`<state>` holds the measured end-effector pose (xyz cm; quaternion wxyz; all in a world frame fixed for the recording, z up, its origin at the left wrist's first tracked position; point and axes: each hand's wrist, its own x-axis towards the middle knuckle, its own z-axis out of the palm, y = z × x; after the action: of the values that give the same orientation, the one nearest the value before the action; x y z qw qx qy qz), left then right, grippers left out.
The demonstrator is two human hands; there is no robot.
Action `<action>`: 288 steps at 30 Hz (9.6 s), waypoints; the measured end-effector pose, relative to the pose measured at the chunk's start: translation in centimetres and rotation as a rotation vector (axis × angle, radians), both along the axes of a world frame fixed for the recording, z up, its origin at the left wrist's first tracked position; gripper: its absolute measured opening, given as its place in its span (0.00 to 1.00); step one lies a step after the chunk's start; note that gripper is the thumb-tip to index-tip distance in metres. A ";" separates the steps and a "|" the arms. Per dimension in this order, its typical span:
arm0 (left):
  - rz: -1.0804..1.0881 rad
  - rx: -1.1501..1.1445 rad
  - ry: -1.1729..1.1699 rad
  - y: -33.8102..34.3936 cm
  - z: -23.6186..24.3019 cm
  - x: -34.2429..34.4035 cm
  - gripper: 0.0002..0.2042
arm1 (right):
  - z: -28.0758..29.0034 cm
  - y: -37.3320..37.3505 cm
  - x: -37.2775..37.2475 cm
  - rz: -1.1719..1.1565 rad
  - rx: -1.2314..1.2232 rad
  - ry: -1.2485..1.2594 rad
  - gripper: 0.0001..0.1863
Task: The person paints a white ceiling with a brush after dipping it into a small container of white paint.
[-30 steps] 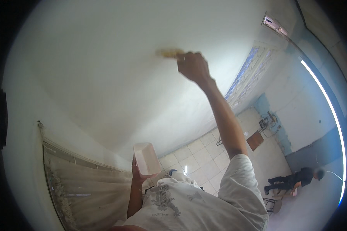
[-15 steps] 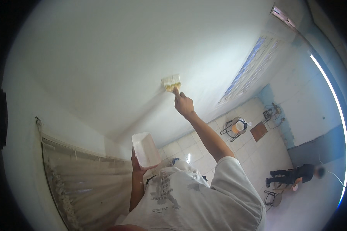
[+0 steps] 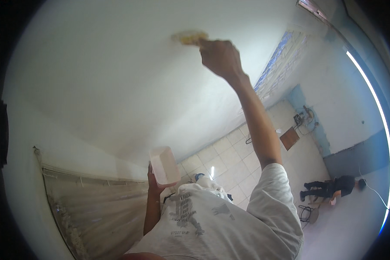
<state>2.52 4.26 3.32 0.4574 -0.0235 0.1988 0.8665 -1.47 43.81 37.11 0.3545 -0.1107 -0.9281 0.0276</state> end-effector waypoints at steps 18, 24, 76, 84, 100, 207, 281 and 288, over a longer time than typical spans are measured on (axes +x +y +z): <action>-0.016 0.020 -0.078 6.1 -0.1 -3.7 0.31 | -34.8 3.1 0.9 -0.062 -0.393 -0.629 0.23; -0.087 0.070 -0.054 8.1 1.5 -4.1 0.31 | -18.3 6.0 -1.1 -0.072 -0.342 -0.311 0.18; 0.421 -0.115 0.251 10.5 0.2 2.3 0.33 | -44.9 3.6 10.5 0.113 -1.029 -0.542 0.22; 0.357 -0.064 -0.140 8.0 -0.1 0.4 0.39 | -30.0 -1.2 12.3 0.566 -1.957 -0.215 0.14; 0.400 -0.277 0.040 3.7 0.7 0.9 0.36 | -19.8 -9.4 10.4 0.856 -1.545 -0.801 0.19; 0.236 0.191 -0.047 2.8 2.0 0.4 0.42 | -30.2 -14.7 15.7 0.595 -2.367 0.009 0.23; 0.464 -0.014 0.046 4.5 -3.2 7.4 0.43 | -53.8 12.8 7.2 -0.052 -1.385 -0.354 0.26; 0.442 0.017 0.000 5.4 -3.4 6.9 0.42 | -46.0 14.8 2.6 0.078 -1.572 -0.237 0.25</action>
<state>9.46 9.66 -0.05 0.2565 -0.0626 0.1816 0.9473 1.16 58.65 -8.93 0.0704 -0.2979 -0.6715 0.6748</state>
